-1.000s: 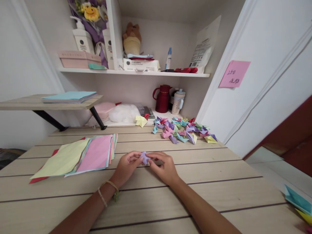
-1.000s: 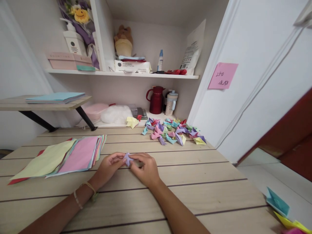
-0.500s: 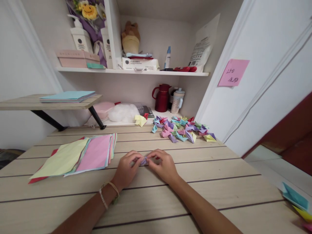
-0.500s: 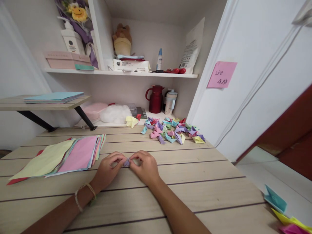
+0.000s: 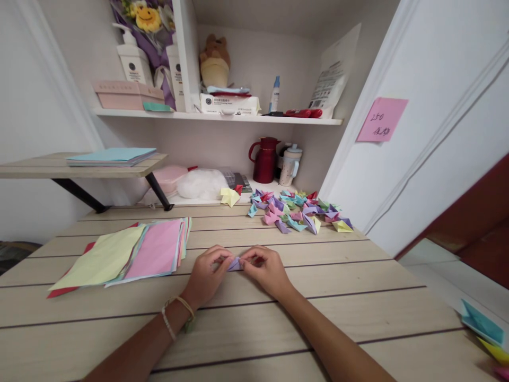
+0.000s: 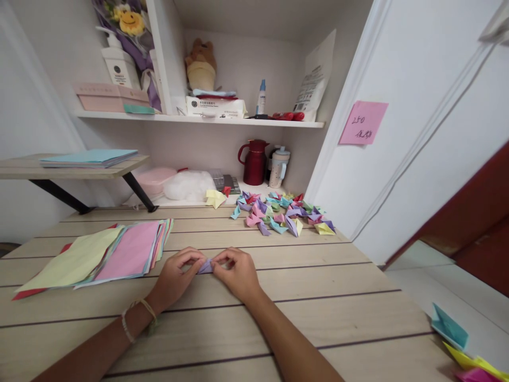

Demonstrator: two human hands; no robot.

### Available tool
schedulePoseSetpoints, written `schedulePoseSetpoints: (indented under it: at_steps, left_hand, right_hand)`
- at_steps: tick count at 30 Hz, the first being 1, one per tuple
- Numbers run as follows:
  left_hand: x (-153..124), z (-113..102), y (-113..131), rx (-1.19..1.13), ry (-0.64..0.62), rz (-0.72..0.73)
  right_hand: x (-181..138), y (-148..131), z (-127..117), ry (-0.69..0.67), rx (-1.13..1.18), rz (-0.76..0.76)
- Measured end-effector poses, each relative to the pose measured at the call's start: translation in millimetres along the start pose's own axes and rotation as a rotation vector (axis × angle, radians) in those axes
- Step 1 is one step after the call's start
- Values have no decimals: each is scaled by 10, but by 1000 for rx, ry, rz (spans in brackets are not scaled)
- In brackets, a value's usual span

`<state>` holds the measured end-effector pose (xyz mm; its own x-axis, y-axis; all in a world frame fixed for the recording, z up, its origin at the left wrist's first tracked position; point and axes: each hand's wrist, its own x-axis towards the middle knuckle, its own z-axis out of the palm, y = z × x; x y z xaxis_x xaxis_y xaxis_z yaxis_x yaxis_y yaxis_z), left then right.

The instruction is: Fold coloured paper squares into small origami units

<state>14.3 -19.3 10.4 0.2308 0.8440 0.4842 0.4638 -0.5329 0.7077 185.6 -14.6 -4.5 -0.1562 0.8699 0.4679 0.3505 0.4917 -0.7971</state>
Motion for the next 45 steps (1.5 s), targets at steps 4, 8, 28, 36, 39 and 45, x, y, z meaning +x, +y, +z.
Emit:
schedulePoseSetpoints:
  at_steps: [4,8,28,36,39,45]
  left_hand:
    - [5,-4,-4,29,-30,21]
    - [2,12,-16,36,-58,48]
    - [-59,52,-36,128,-14,15]
    - [-39,52,-44,-180,90,-187]
    - [-12,39,-66,-440,91,-321]
    - [45,42,-85,-771,26,-427]
  right_hand:
    - [-11,4,1,-13,-55,-4]
    - [-21,-11,-11,-24,-146,-67]
    - [-60,-173,-1,-2,-353,-125]
    - [-73,-134,57,-110,-127,-30]
    - [-65,-82,95,-98,-8,4]
    - [-1,14,41,54,111,82]
